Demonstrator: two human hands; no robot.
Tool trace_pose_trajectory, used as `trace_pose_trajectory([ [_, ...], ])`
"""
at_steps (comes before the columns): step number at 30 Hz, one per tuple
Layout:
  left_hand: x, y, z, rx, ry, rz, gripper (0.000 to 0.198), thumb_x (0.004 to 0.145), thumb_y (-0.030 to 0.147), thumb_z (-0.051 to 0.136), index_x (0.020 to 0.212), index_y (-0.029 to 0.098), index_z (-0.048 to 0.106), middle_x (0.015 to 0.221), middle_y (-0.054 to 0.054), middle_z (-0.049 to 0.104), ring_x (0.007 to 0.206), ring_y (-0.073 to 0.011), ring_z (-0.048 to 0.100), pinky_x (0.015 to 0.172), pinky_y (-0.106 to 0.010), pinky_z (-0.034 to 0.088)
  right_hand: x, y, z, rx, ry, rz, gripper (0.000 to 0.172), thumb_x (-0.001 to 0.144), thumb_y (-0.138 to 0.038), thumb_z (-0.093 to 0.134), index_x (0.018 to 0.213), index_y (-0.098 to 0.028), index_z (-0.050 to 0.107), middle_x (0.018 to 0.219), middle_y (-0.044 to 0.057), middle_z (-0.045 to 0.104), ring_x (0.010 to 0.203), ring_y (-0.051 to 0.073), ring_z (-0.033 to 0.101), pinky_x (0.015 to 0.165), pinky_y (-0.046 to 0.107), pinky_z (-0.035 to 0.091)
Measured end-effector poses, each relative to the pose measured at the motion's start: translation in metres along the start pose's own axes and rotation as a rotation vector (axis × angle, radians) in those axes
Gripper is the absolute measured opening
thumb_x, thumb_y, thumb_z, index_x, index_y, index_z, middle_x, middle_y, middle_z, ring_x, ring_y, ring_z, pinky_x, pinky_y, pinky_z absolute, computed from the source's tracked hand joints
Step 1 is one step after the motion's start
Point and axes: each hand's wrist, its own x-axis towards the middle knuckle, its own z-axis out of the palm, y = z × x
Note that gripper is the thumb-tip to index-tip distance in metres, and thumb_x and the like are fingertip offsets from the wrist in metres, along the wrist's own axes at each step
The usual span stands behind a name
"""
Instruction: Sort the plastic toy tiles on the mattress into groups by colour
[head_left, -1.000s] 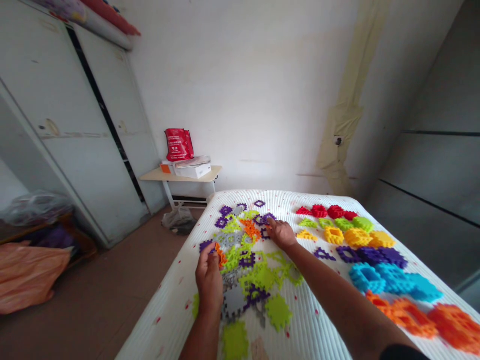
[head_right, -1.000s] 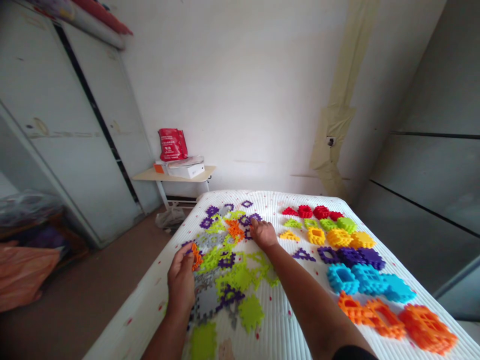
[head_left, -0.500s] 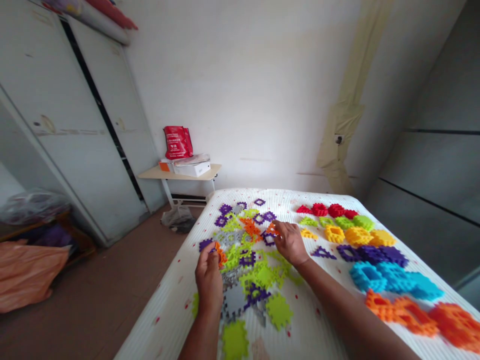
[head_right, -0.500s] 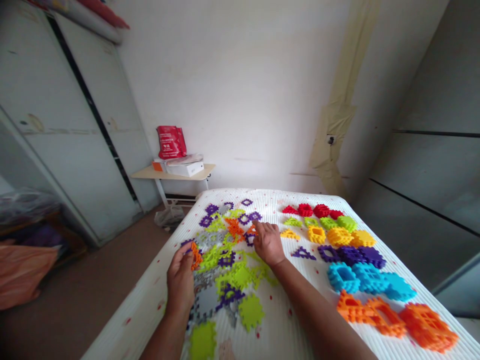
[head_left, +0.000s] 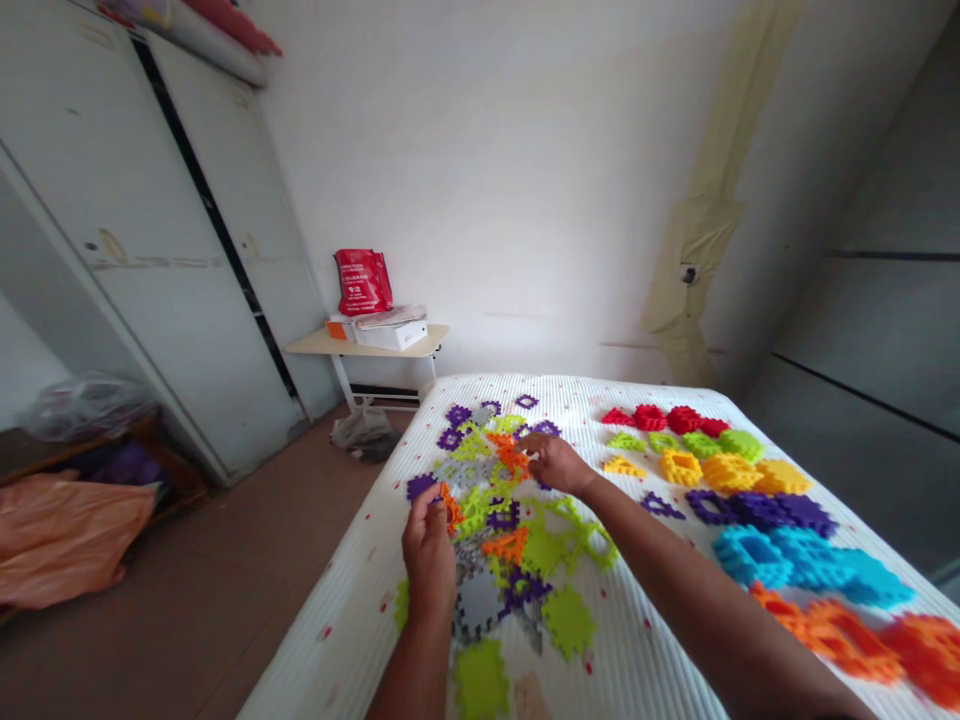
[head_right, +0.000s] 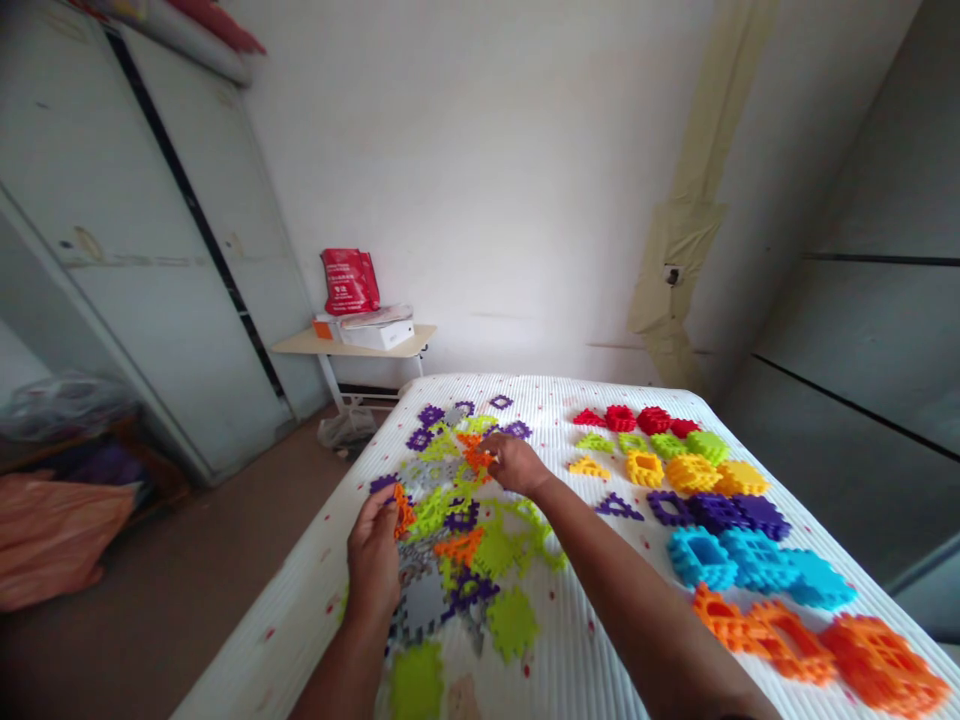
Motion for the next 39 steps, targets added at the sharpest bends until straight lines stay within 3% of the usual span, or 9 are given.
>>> trace_pose_trajectory([
  [6, 0.000, 0.003, -0.001, 0.063, 0.009, 0.030, 0.039, 0.075, 0.037, 0.052, 0.105, 0.015, 0.063, 0.091, -0.005, 0.067, 0.079, -0.0176, 0.060, 0.069, -0.027, 0.047, 0.057, 0.013, 0.003, -0.140, -0.298, 0.001, 0.093, 0.048, -0.005, 0.076, 0.133, -0.028, 0.045, 0.143, 0.011, 0.038, 0.127, 0.034, 0.038, 0.095, 0.045, 0.040],
  [10, -0.002, 0.007, 0.000, 0.073, -0.004, 0.010, 0.038, 0.075, 0.035, 0.051, 0.105, 0.015, 0.063, 0.088, -0.005, 0.068, 0.079, -0.0182, 0.062, 0.068, -0.028, 0.048, 0.077, 0.008, 0.014, -0.242, -0.459, 0.049, 0.104, 0.042, -0.004, 0.079, 0.134, -0.033, 0.042, 0.145, 0.010, 0.034, 0.125, 0.040, 0.036, 0.088, 0.052, 0.043],
  [16, -0.002, 0.006, 0.001, 0.059, -0.011, 0.006, 0.036, 0.075, 0.034, 0.051, 0.103, 0.015, 0.063, 0.085, -0.004, 0.067, 0.076, -0.0163, 0.060, 0.068, -0.027, 0.046, 0.076, 0.004, 0.017, -0.367, -0.492, 0.025, 0.079, 0.052, -0.010, 0.078, 0.124, -0.029, 0.052, 0.125, 0.011, 0.049, 0.113, 0.033, 0.047, 0.081, 0.043, 0.047],
  [23, -0.004, 0.006, 0.001, 0.085, -0.015, 0.019, 0.036, 0.076, 0.038, 0.051, 0.102, 0.016, 0.063, 0.082, -0.003, 0.064, 0.071, -0.0154, 0.057, 0.065, -0.026, 0.044, 0.061, 0.002, 0.004, -0.453, -0.469, -0.008, 0.050, 0.059, -0.018, 0.075, 0.108, -0.018, 0.062, 0.114, 0.014, 0.053, 0.103, 0.031, 0.052, 0.070, 0.035, 0.049],
  [31, -0.002, 0.005, 0.001, 0.099, -0.024, 0.022, 0.037, 0.075, 0.038, 0.050, 0.102, 0.016, 0.063, 0.080, -0.003, 0.062, 0.068, -0.0147, 0.056, 0.061, -0.025, 0.043, 0.055, 0.005, 0.001, -0.465, -0.492, -0.036, 0.039, 0.065, -0.015, 0.069, 0.103, -0.018, 0.065, 0.105, 0.011, 0.061, 0.089, 0.025, 0.061, 0.068, 0.031, 0.048],
  [39, -0.003, 0.004, 0.001, 0.070, -0.028, 0.021, 0.036, 0.076, 0.037, 0.051, 0.103, 0.016, 0.064, 0.080, -0.003, 0.064, 0.069, -0.0148, 0.057, 0.064, -0.025, 0.044, 0.028, 0.008, -0.009, -0.357, -0.340, -0.035, 0.018, 0.073, -0.010, 0.058, 0.088, -0.017, 0.065, 0.097, 0.010, 0.062, 0.085, 0.021, 0.061, 0.067, 0.027, 0.043],
])
